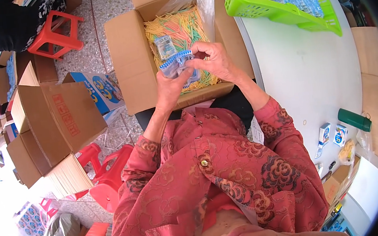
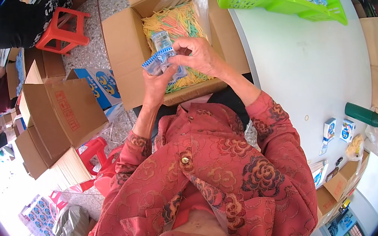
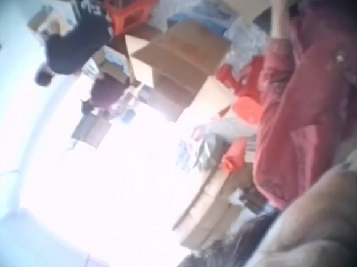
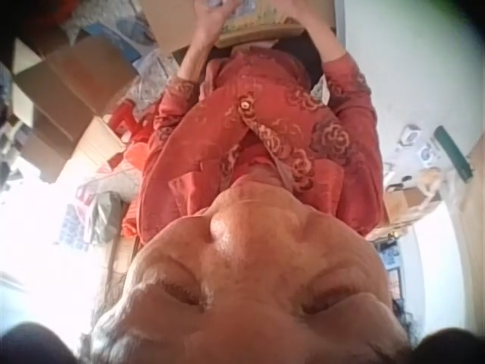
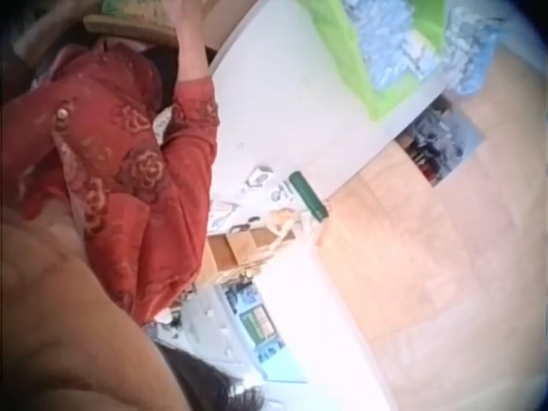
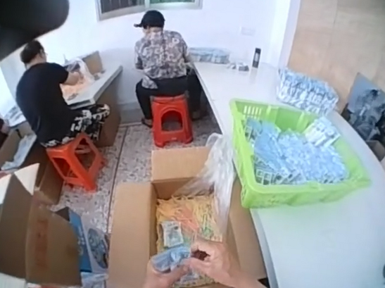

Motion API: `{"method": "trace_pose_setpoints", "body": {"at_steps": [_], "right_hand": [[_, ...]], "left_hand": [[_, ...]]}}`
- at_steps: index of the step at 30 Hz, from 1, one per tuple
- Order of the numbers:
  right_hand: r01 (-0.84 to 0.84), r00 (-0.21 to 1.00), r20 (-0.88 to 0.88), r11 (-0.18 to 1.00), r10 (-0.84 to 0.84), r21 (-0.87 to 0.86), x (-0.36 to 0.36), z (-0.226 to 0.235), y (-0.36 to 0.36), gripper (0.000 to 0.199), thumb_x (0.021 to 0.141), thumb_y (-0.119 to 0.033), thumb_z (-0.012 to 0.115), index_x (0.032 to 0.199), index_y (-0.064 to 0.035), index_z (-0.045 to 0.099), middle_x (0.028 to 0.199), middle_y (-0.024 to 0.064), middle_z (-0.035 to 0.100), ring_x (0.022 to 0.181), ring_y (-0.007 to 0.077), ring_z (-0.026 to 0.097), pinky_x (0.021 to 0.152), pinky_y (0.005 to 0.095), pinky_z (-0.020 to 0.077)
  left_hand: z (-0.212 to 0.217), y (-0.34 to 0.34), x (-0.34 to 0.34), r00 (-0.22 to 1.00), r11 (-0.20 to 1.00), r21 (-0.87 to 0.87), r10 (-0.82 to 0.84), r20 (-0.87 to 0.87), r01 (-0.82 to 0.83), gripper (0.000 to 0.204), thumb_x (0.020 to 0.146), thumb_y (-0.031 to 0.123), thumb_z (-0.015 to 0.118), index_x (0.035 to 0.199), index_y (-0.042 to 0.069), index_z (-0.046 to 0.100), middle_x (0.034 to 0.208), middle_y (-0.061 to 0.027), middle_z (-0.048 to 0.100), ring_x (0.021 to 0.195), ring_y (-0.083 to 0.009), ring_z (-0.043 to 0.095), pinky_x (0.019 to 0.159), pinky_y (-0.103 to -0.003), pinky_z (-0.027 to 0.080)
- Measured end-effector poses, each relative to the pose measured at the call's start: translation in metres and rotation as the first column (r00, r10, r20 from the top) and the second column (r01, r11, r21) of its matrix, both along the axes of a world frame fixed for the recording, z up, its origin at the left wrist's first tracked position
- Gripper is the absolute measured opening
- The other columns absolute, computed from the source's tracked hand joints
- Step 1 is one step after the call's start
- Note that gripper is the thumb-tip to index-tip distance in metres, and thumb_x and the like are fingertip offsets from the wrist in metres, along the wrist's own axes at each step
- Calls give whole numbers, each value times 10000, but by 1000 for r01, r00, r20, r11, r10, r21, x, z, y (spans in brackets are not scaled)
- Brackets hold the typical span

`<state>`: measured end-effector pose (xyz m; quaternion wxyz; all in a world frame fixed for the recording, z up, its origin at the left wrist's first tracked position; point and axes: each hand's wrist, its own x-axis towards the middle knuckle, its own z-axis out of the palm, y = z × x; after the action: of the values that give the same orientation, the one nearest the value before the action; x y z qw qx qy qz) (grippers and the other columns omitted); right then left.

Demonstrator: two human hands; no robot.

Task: Packaging small items into plastic bags and placing them in a crate.

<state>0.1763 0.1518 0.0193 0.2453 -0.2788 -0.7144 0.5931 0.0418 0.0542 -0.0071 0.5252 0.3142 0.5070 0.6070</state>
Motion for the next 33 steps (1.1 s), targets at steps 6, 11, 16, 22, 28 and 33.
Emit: {"method": "trace_pose_setpoints", "body": {"at_steps": [6, 11, 16, 22, 28, 33], "right_hand": [[-4, 1000, -9, 994, 5, 107, -2, 6, -1, 115, 751, -33, 669, 832, 3, 594, 722, -7, 555, 665, 46, 504, 604, 212, 418], [-42, 996, -76, 993, 51, 110, -3, 16, -7, 217, 727, -23, 689, 924, -22, 598, 844, 13, 572, 711, 65, 516, 613, 220, 427], [108, 989, -136, 922, -61, 371, -2, 39, -19, 365, 684, -33, 724, 1022, -57, 588, 1001, 41, 555, 737, 103, 532, 607, 234, 440], [-7, 998, 43, 606, -44, 795, -1, 45, -29, 276, 666, -58, 711, 925, -60, 615, 991, 56, 550, 786, 196, 601, 648, 285, 500], [-58, 998, 59, 605, 19, 794, -17, 54, -13, 140, 698, -99, 669, 800, -76, 575, 885, 40, 526, 720, 208, 578, 607, 320, 491], [36, 974, -224, 969, 20, 242, -29, 60, 12, 60, 821, -64, 614, 870, -44, 583, 890, -16, 554, 665, 22, 479, 594, 183, 400]], "left_hand": [[9, -9, -2, 992, 999, -32, 0, 125, 4, 238, 780, 31, 656, 1014, 29, 614, 892, 7, 619, 795, -66, 559, 715, -236, 480], [9, -14, -7, 996, 1000, 7, -23, 91, 23, 237, 775, 27, 661, 1010, 23, 625, 900, -7, 634, 806, -71, 571, 714, -237, 486], [9, -17, -10, 998, 999, 3, 52, 36, -52, 219, 763, 38, 680, 977, 10, 641, 857, -14, 643, 770, -73, 580, 696, -234, 490], [15, -15, -8, 994, 995, 6, 104, -31, -104, 170, 751, 21, 673, 917, -6, 647, 808, -8, 635, 710, -63, 569, 642, -220, 484], [16, -7, -19, 977, 988, 62, 152, -149, -144, 102, 729, -5, 664, 823, 22, 635, 738, 36, 587, 657, -51, 530, 596, -225, 468], [35, 8, -35, 979, 971, 166, 188, -84, -172, 263, 734, -25, 672, 990, 17, 627, 892, -15, 630, 767, -91, 587, 700, -246, 495]]}}
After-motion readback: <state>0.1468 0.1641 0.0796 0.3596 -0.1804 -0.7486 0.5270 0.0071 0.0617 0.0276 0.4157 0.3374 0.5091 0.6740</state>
